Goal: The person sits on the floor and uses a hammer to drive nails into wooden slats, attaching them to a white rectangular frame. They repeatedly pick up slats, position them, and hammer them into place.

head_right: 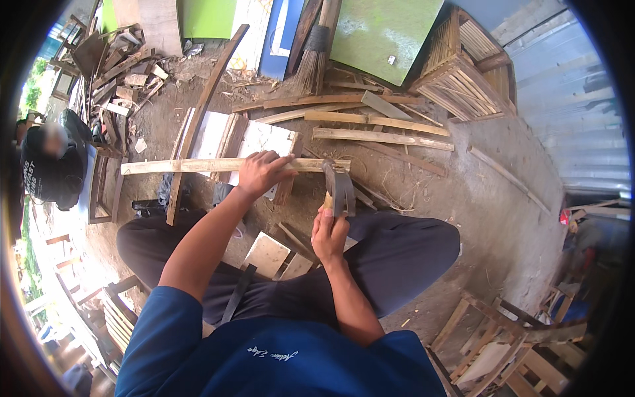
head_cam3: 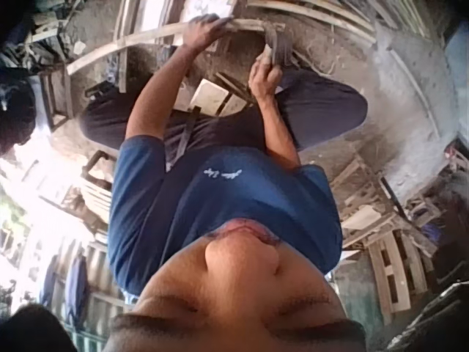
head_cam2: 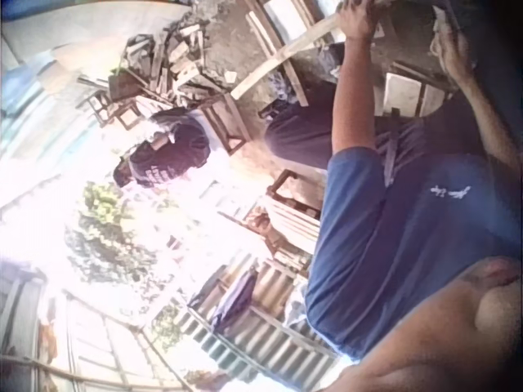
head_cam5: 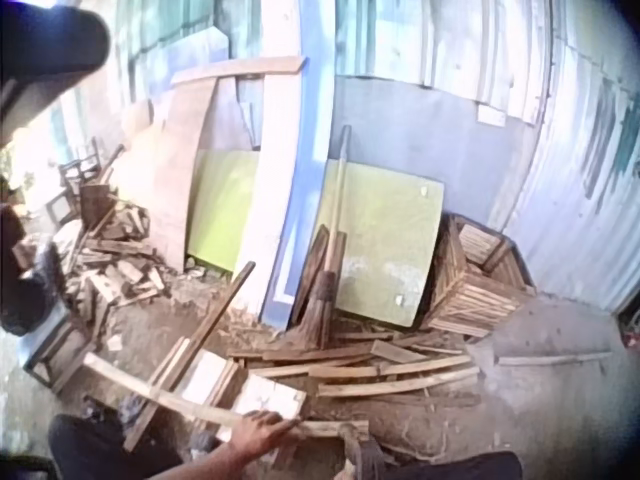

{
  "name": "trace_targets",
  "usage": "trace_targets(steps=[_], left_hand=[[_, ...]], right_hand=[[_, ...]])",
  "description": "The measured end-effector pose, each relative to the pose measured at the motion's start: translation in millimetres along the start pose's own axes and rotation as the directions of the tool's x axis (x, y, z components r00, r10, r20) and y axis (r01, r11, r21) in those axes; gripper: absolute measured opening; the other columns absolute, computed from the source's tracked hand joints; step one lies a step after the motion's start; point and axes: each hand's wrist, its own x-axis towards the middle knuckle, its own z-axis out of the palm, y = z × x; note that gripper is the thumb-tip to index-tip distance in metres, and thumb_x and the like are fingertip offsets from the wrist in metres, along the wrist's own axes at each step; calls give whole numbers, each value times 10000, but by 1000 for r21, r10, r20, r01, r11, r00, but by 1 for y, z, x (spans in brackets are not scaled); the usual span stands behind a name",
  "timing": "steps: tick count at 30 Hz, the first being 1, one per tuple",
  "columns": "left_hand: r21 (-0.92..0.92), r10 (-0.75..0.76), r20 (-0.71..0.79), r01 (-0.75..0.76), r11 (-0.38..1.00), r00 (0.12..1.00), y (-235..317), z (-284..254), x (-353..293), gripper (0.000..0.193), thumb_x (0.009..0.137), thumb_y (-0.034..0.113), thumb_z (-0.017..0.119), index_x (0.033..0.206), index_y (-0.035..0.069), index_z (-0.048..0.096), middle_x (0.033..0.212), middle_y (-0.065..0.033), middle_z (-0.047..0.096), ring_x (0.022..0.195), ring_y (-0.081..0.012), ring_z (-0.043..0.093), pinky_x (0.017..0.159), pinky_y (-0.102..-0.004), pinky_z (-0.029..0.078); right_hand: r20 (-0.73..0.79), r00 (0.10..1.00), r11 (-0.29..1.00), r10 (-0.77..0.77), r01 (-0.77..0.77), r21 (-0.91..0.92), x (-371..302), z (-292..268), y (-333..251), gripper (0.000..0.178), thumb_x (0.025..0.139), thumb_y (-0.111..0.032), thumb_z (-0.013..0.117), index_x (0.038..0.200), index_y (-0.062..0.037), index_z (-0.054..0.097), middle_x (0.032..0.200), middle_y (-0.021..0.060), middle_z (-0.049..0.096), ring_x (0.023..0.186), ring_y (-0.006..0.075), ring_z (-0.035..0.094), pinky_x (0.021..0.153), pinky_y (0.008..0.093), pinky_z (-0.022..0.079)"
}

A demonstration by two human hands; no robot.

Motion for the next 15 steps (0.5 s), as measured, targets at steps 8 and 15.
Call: trace_targets(steps=[8, 15], left_hand=[[-16, 44, 32, -44, 999, 999, -6, 0, 4, 423, 870, 541, 736, 1148, 225, 773, 796, -26, 652, 729, -230, 696, 640, -374, 560], [-13, 56, 16, -56, 998, 998, -11, 2, 5, 430, 868, 556, 731, 1143, 228, 775, 778, -24, 646, 706, -231, 692, 617, -374, 557]], right_hand=[[17, 992, 883, -125, 119, -454, 16, 8, 14, 419, 1116, -380, 415, 972, -11, 554, 620, 17, 501, 483, 97, 481, 441, 237, 381], [40, 996, 997, -76, 75, 8, 6, 2, -17, 406, 1100, -387, 462, 999, -4, 548, 626, 13, 499, 494, 74, 492, 408, 237, 386]])
